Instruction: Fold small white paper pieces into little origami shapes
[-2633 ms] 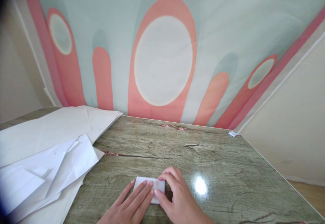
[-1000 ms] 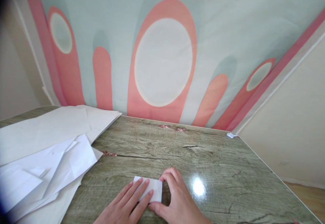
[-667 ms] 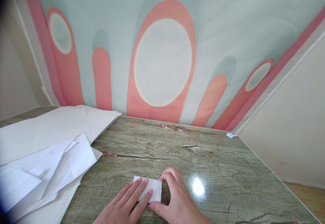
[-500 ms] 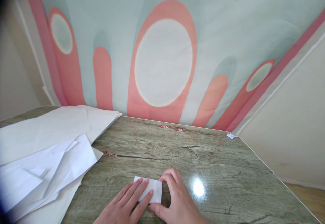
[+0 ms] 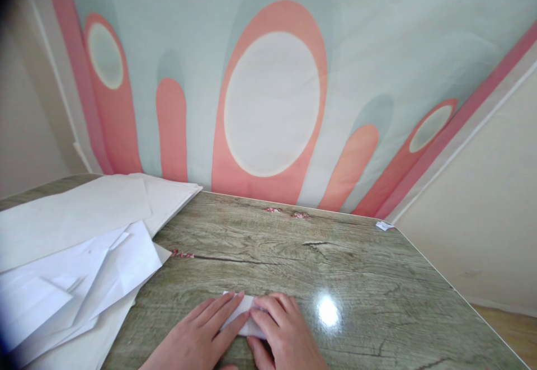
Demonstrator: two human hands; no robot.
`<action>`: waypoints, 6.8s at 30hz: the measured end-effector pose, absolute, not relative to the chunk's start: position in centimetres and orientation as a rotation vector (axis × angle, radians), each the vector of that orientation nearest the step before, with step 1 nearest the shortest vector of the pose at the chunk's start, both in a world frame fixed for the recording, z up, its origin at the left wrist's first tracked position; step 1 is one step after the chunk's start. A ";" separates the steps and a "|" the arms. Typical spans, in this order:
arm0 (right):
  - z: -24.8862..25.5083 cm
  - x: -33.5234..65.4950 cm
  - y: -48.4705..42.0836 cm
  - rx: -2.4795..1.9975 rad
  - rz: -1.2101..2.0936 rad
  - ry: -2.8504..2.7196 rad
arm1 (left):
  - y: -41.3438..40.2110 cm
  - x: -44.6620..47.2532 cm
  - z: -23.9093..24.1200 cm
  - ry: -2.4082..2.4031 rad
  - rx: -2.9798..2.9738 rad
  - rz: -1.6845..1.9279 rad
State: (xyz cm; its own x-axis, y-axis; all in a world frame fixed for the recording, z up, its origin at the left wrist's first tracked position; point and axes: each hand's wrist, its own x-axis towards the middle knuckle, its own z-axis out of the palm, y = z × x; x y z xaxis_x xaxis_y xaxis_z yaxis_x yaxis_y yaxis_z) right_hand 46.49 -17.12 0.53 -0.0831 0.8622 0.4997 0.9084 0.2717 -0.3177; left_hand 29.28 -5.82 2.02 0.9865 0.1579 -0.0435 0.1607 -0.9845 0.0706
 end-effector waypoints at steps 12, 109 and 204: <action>0.6 46.4 -17.2 -1.595 -0.139 -1.942 | -4.8 29.3 1.2 0.347 3.102 0.225; -1.5 45.4 -17.5 -1.680 -0.878 -2.003 | -6.6 30.0 1.9 0.257 3.167 0.057; 1.4 46.3 -17.0 -1.374 -0.557 -1.832 | -3.3 29.5 1.4 0.235 2.495 0.607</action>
